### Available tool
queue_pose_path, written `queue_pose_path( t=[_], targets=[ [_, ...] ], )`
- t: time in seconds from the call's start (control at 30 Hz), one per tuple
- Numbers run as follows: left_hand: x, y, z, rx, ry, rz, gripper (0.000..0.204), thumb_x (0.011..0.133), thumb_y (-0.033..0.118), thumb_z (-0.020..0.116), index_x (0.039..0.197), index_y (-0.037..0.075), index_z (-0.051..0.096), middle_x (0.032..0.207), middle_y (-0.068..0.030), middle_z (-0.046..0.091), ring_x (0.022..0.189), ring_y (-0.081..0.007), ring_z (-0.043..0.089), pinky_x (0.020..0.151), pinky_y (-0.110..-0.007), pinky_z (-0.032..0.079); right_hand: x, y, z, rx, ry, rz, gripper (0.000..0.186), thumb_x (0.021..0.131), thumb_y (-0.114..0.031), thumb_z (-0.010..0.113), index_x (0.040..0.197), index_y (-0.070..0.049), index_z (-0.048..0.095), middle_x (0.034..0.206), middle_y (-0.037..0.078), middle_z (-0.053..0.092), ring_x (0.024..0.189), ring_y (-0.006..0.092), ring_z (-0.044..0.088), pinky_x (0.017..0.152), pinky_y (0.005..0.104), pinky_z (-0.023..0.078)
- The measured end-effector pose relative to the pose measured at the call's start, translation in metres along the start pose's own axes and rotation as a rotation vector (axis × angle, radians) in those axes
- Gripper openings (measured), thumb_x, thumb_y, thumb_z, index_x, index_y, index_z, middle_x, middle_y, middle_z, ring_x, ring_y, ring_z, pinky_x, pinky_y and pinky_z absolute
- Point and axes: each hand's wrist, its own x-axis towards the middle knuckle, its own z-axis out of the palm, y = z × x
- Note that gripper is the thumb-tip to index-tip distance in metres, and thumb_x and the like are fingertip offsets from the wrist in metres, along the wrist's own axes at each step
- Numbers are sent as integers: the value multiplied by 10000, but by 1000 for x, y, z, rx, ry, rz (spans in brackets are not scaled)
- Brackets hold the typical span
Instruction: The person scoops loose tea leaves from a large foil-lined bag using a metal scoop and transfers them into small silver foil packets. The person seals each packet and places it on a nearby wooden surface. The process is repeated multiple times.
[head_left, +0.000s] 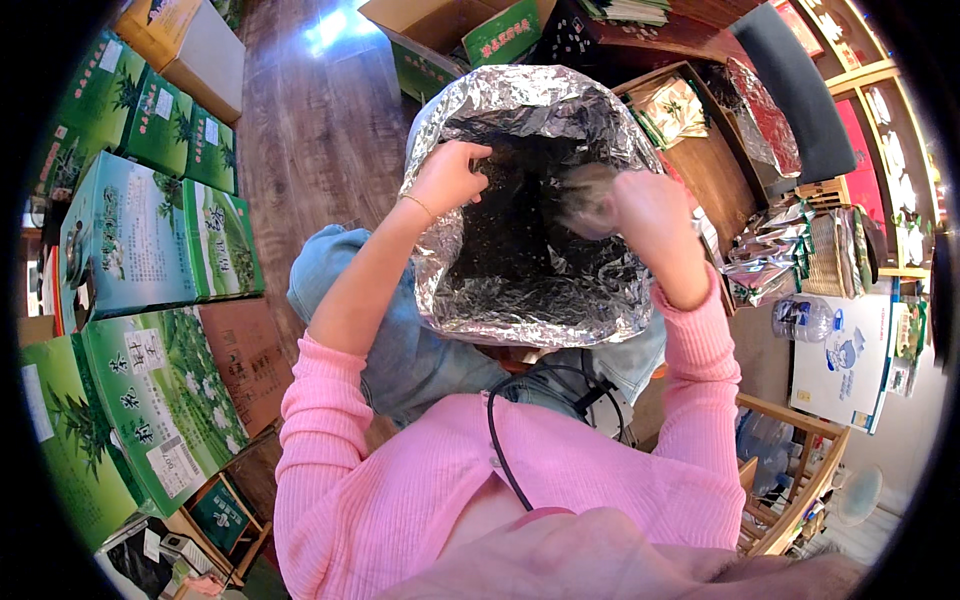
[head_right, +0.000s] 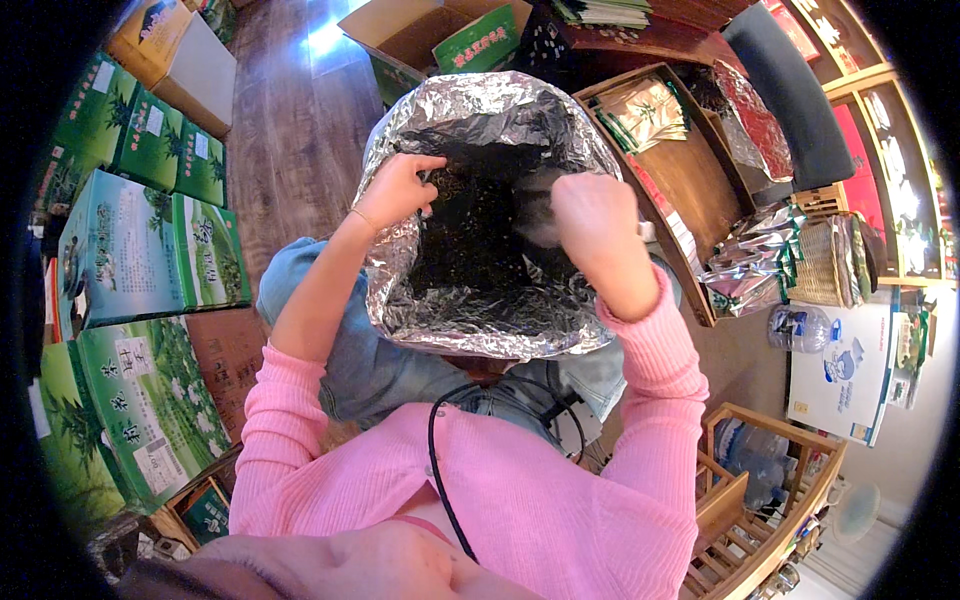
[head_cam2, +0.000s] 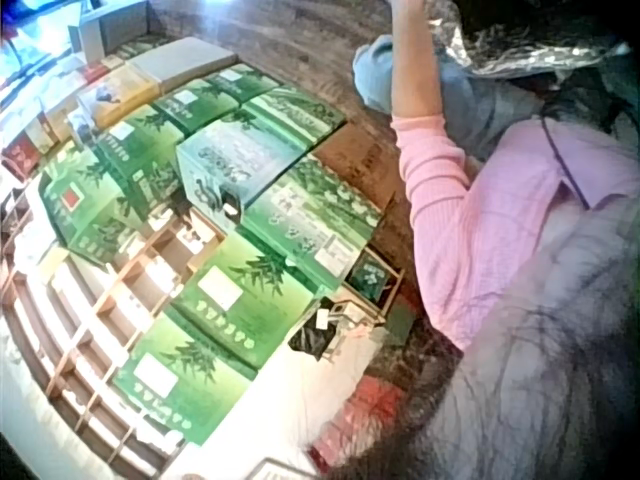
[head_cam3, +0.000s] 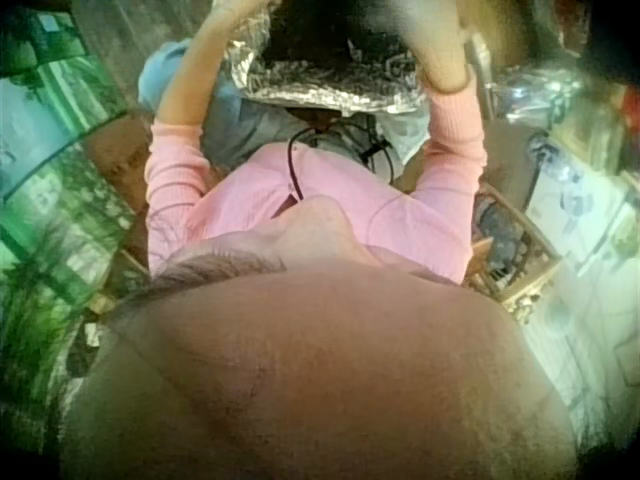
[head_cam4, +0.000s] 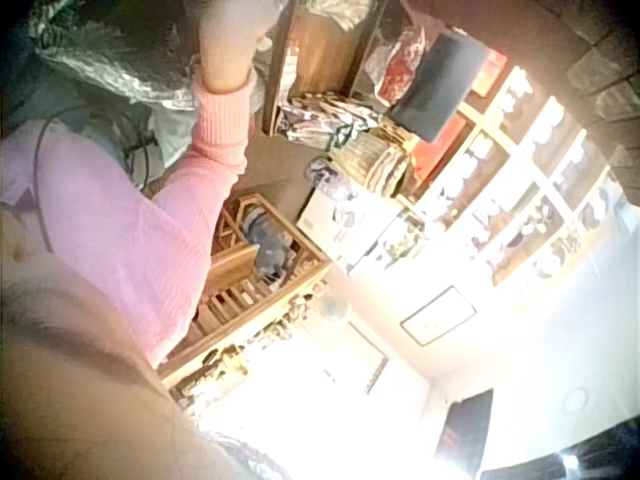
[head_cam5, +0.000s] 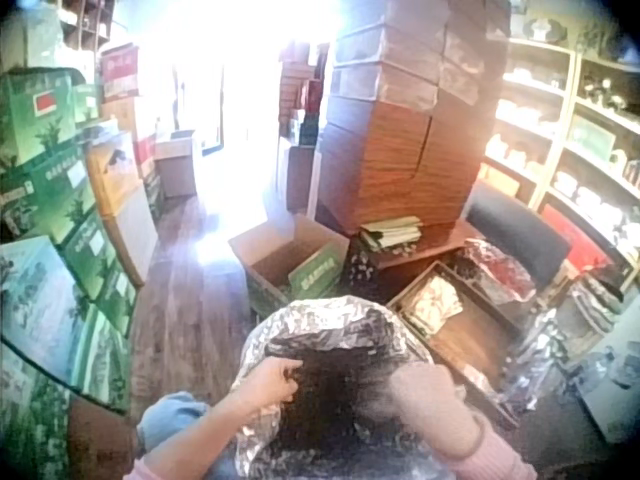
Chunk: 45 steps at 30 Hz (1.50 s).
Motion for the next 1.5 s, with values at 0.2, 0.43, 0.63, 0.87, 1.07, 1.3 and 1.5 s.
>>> queue_pose_path(
  t=[0.2,0.43,0.63,0.87,1.07,1.3,1.5],
  targets=[
    [-1,3,-2,69,83,21,459,749,26,576,1206,2,620,664,-165,673,565,-177,673,633,-302,527,51,-61,148,96,-308,49,135,788,-99,604,792,-88,739,822,143,711,789,267,714,635,356,562],
    [1,6,-4,83,123,55,453,765,27,567,1216,16,616,637,-185,648,554,-189,666,621,-320,520,54,-123,339,359,-324,23,149,810,-113,587,908,-37,668,868,190,697,812,323,699,708,403,565],
    [1,-5,-1,162,177,132,447,767,33,561,1210,33,621,640,-176,645,543,-205,654,617,-337,517,33,-167,340,464,-429,-32,197,767,-149,641,892,-8,698,904,203,693,830,338,693,746,417,561],
    [3,5,1,138,146,149,446,768,30,559,1209,37,623,607,-169,632,526,-210,640,611,-342,514,36,-149,348,739,-619,152,313,790,-216,628,1034,-31,692,1029,215,675,969,359,654,855,432,528],
    [4,-2,2,165,137,126,459,770,21,555,1226,30,610,601,-170,628,529,-201,638,600,-336,501,32,-139,382,999,-612,214,412,853,-265,632,1232,-103,628,1120,191,661,1033,323,638,888,399,499],
    [8,2,4,166,131,113,466,770,21,555,1232,40,608,617,-176,632,534,-209,640,608,-344,503,23,-122,410,1709,-574,437,360,913,-97,613,1271,-60,594,909,50,666,746,127,572,659,303,475],
    [12,4,4,189,186,145,466,765,27,565,1227,57,616,614,-167,630,542,-212,640,617,-347,508,28,-107,399,1846,-469,578,348,939,-118,599,1280,-47,582,885,23,654,675,98,555,578,272,475]
  ],
)
